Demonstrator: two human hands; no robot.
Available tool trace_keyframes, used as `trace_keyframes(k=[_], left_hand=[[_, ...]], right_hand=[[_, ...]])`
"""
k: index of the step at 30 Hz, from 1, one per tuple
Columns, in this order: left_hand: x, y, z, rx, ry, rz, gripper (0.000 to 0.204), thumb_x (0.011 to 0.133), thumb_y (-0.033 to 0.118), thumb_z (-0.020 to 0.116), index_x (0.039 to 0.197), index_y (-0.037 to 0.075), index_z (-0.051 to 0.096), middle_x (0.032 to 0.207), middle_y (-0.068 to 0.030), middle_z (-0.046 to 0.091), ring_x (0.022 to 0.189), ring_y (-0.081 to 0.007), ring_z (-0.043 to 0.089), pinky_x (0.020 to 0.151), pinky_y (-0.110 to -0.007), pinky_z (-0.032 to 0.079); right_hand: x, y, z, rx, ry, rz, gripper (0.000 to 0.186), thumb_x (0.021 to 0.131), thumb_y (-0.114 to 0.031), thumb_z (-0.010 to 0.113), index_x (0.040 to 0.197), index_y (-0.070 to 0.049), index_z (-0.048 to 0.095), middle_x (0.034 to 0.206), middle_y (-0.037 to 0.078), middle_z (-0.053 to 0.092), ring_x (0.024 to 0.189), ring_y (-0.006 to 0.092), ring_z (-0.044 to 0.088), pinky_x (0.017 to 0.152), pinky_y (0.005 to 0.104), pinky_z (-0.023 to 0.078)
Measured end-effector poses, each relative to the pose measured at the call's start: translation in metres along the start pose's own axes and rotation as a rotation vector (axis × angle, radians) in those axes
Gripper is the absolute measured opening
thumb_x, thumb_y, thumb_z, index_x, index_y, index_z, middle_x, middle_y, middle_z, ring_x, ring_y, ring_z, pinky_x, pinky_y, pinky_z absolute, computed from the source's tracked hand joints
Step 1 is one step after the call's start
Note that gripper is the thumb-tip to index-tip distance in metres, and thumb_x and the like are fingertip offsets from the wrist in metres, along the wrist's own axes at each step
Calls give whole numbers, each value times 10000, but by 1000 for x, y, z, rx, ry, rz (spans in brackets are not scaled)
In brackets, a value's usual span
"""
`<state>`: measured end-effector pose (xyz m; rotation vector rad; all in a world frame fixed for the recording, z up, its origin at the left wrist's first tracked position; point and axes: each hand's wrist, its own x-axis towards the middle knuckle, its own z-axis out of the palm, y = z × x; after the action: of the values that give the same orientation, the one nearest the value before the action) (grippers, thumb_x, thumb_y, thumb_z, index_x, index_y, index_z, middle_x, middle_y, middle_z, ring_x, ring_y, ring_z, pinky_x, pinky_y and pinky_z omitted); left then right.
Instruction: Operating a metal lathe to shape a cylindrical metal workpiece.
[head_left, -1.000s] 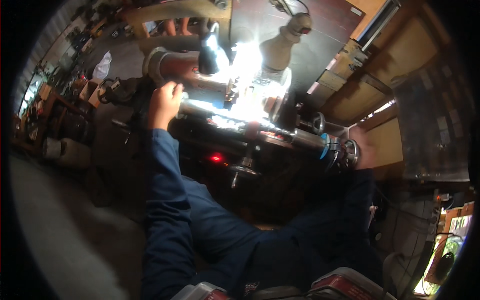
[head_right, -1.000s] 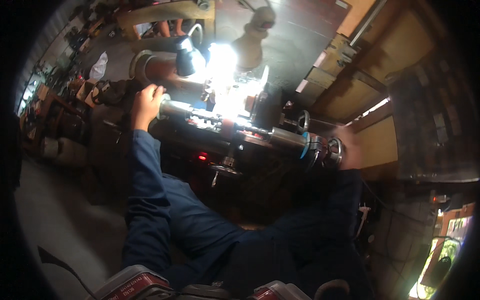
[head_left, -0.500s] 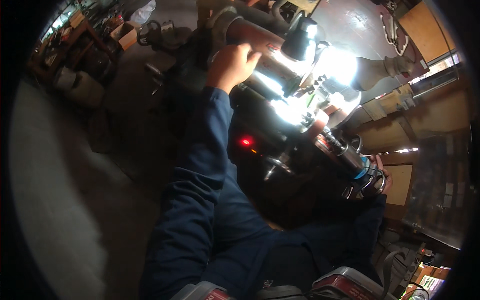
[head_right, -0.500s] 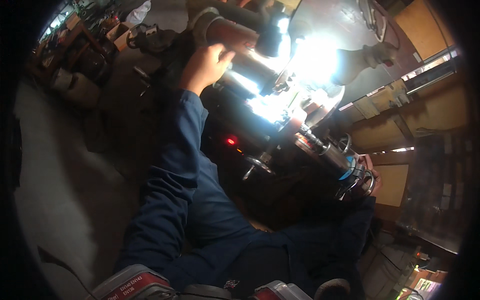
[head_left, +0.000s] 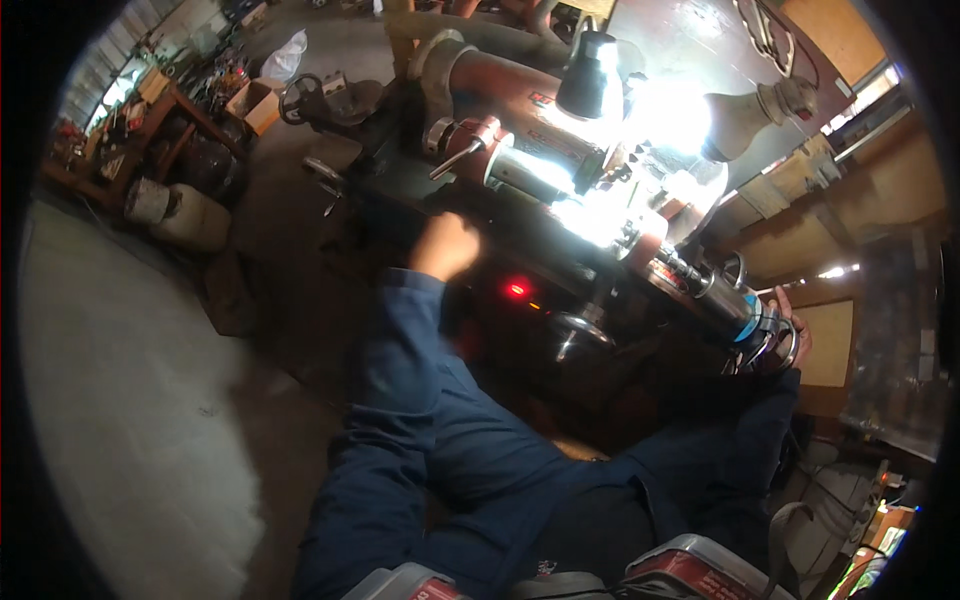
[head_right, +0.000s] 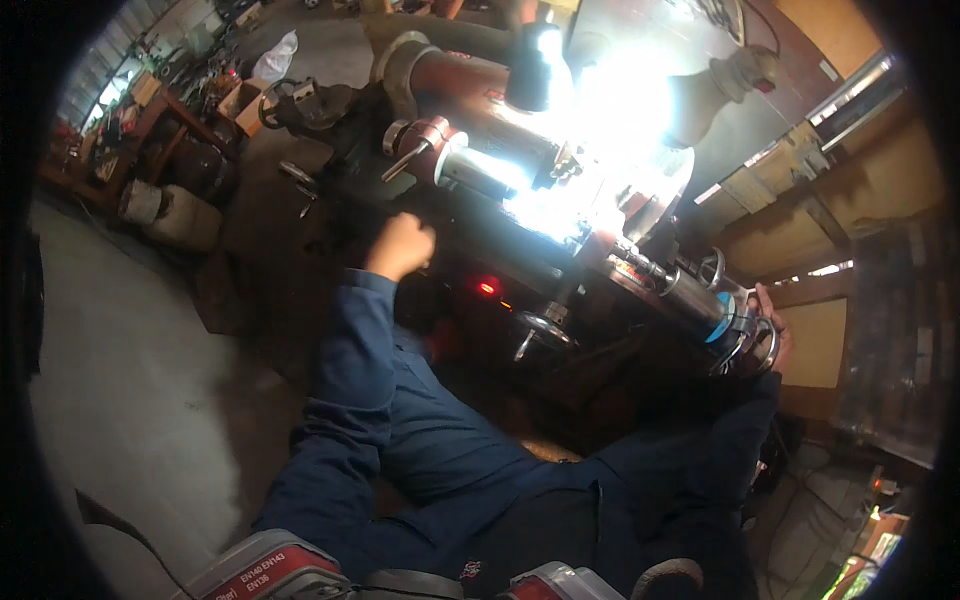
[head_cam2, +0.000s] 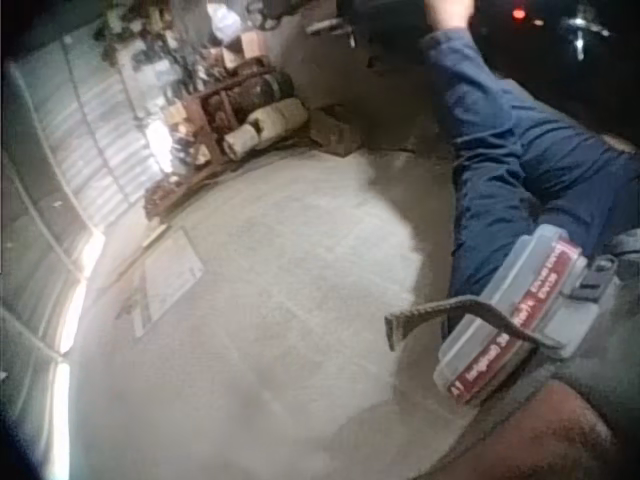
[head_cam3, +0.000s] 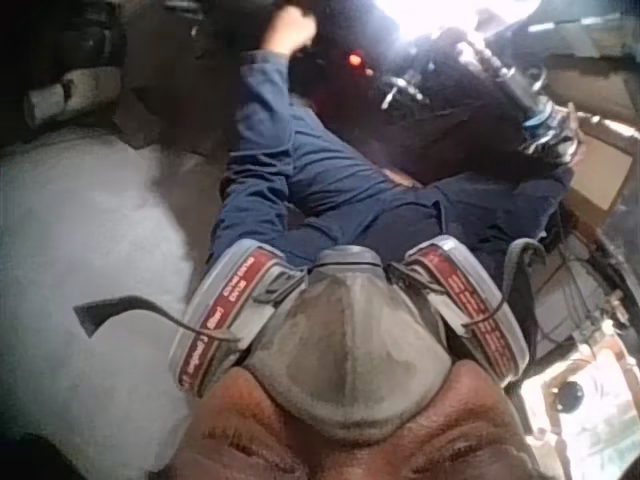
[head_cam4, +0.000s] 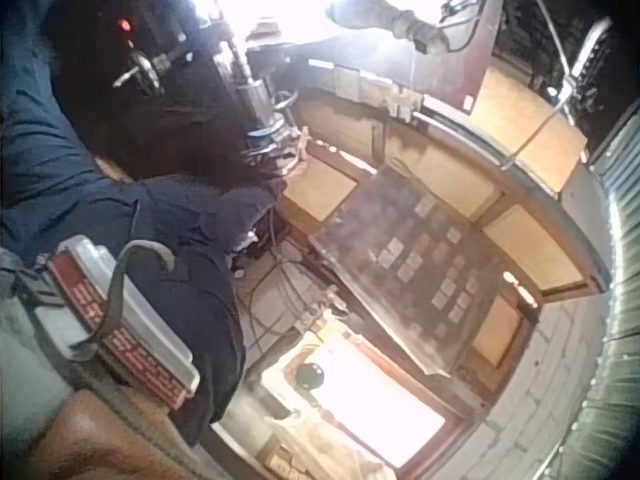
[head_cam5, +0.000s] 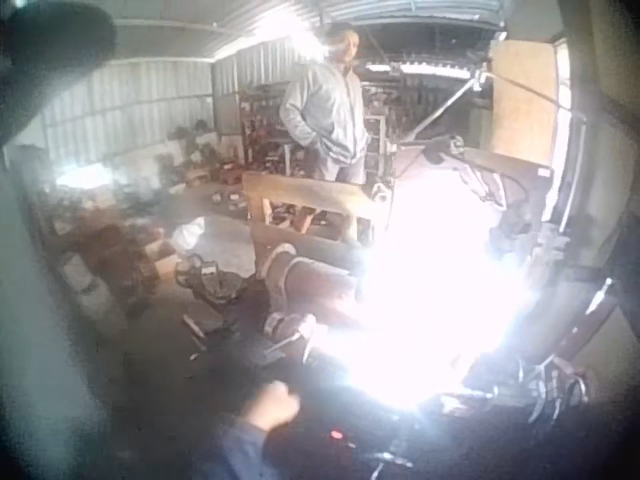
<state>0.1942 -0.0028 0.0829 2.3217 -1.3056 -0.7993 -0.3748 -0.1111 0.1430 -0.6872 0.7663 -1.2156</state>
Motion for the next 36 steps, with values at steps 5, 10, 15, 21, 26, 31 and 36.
trace_keyframes(k=[5, 10, 15, 21, 26, 31, 36], left_hand=[[32, -19, 78, 171, 301, 336, 221, 884, 198, 508, 958, 24, 622, 947, -225, 641, 917, -414, 610, 799, -483, 500], [31, -9, 91, 407, 316, 372, 132, 852, 140, 580, 888, 25, 633, 845, -228, 659, 832, -396, 653, 715, -458, 543], [54, -56, 104, 527, 317, 566, 218, 765, 53, 572, 976, 17, 612, 953, -213, 626, 900, -372, 607, 814, -460, 485], [36, -38, 34, 183, 74, 374, 313, 920, 233, 499, 1084, 6, 640, 1123, -298, 592, 1071, -381, 584, 896, -466, 461], [-20, 38, -105, -209, 785, 392, 268, 927, 210, 543, 1055, -7, 634, 856, -175, 686, 731, -296, 678, 638, -387, 517], [28, 96, -91, -56, 212, 495, 381, 903, 271, 596, 1138, -29, 606, 1042, -189, 673, 950, -280, 655, 848, -344, 485], [44, 84, -78, -215, 365, 632, 284, 901, 230, 588, 1058, -4, 623, 946, -184, 686, 841, -301, 669, 767, -363, 504]], right_hand=[[18, -5, -37, 121, -70, 123, 722, 794, -207, 555, 1421, 48, 305, 1141, 169, 590, 974, 267, 630, 860, 383, 546], [8, -11, -33, 75, -5, 114, 693, 795, -209, 546, 1406, 40, 336, 1041, 166, 613, 890, 280, 643, 805, 375, 558], [11, -5, -29, 132, -93, 124, 654, 798, -177, 517, 1390, 38, 340, 1035, 191, 604, 868, 295, 652, 773, 390, 570], [5, -3, -20, 63, 32, 96, 615, 857, -224, 465, 1393, 47, 335, 1095, 233, 594, 953, 310, 633, 838, 413, 546], [-2, -6, -14, -55, 63, 85, 601, 900, -279, 461, 1384, 64, 358, 1163, 265, 574, 1007, 299, 611, 902, 402, 509], [-6, -18, -18, 31, 17, 111, 567, 992, -384, 355, 1355, 47, 417, 1219, 213, 575, 998, 282, 619, 874, 366, 511], [8, -14, -41, 72, 173, -97, 595, 964, -385, 370, 1443, -40, 299, 1448, 176, 340, 1285, 290, 383, 934, 418, 464]])
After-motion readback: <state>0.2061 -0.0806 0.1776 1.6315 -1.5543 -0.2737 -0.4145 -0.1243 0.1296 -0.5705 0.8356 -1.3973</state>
